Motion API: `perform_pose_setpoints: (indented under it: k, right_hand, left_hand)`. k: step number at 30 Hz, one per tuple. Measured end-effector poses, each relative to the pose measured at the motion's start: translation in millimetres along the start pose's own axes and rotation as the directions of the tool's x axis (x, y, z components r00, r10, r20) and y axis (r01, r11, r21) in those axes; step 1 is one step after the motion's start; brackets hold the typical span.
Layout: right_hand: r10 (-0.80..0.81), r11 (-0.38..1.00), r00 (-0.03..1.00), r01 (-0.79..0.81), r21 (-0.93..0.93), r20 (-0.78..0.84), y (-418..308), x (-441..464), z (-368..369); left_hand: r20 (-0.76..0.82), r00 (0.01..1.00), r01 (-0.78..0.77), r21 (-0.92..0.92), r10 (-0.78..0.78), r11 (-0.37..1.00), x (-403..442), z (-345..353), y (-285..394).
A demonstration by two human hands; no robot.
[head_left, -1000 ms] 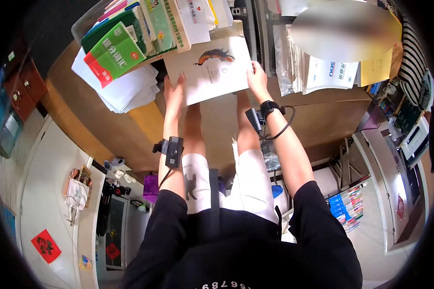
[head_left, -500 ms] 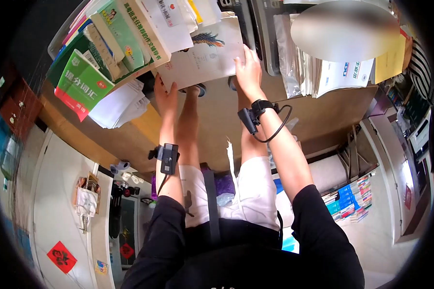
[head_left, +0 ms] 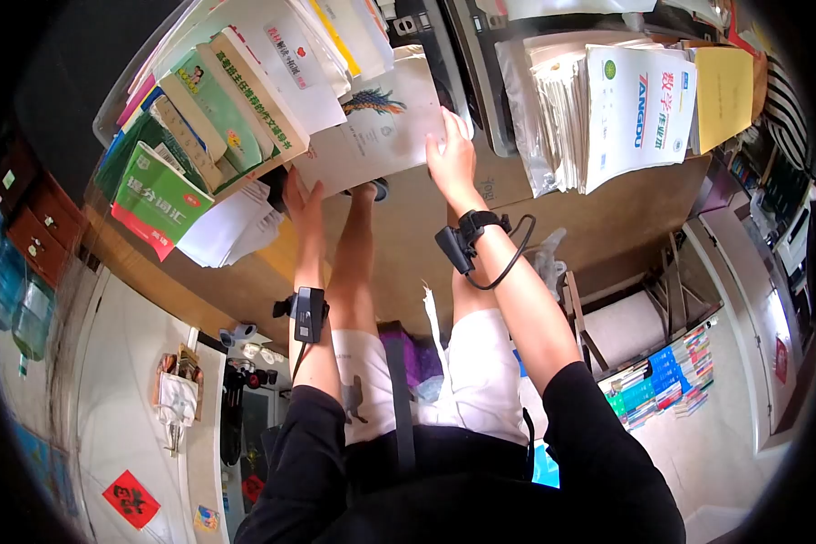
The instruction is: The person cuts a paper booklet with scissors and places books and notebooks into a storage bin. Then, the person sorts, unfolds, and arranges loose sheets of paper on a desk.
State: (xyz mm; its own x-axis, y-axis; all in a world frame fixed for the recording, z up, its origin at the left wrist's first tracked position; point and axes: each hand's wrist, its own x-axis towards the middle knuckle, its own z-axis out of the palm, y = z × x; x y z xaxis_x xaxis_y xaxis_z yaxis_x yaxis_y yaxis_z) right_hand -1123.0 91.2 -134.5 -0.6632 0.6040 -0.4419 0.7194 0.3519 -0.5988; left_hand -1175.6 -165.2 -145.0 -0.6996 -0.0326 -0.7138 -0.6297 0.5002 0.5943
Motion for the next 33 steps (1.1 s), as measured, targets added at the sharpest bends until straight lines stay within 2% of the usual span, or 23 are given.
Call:
perform_pose_setpoints:
  k: [3, 6, 7, 9, 12, 18, 21, 24, 28, 33]
  right_hand:
    - [-0.004, 0.999, 0.999, 0.003, 0.043, 0.040, 9, 5, -2]
    - [-0.026, 0.988, 0.996, 0.013, 0.155, 0.085, 21, 12, -10]
    - [-0.036, 0.987, 0.994, 0.020, 0.158, 0.100, 22, 13, -14]
    - [0.045, 0.979, 0.984, -0.077, 0.188, 0.173, 20, 12, -21]
    - [0.160, 0.963, 0.958, -0.205, 0.176, 0.237, 15, 11, -25]
    - [0.111, 0.964, 0.977, -0.151, 0.220, 0.184, 16, 8, -24]
    - [0.071, 0.970, 0.985, -0.105, 0.220, 0.158, 20, 9, -22]
    - [0.092, 0.969, 0.981, -0.127, 0.213, 0.169, 22, 7, -22]
    - [0.147, 0.963, 0.974, -0.181, 0.202, 0.174, 16, 2, -24]
    - [0.088, 0.971, 0.989, -0.111, 0.212, 0.117, 24, -2, -16]
  left_hand:
    - [-0.020, 0.999, 0.042, -0.039, -0.043, 0.998, -6, 1, 11]
    - [0.015, 0.999, -0.031, -0.110, 0.033, 0.993, 2, 0, -5]
    - [0.010, 0.999, -0.037, -0.071, 0.038, 0.997, 0, -1, -5]
    - [0.004, 0.999, -0.046, 0.002, 0.046, 0.999, -3, -1, -1]
    - [-0.006, 1.000, -0.030, 0.010, 0.030, 0.999, -7, 0, 9]
    - [-0.006, 0.999, 0.034, -0.101, -0.034, 0.994, -12, 1, 18]
    - [-0.020, 0.999, 0.041, -0.099, -0.043, 0.994, -9, 1, 17]
    - [0.014, 0.998, 0.057, -0.173, -0.055, 0.983, -11, -4, 15]
    - [0.003, 0.999, 0.034, -0.155, -0.034, 0.987, -11, -5, 10]
    - [-0.013, 1.000, 0.021, -0.109, -0.023, 0.994, -12, -2, 12]
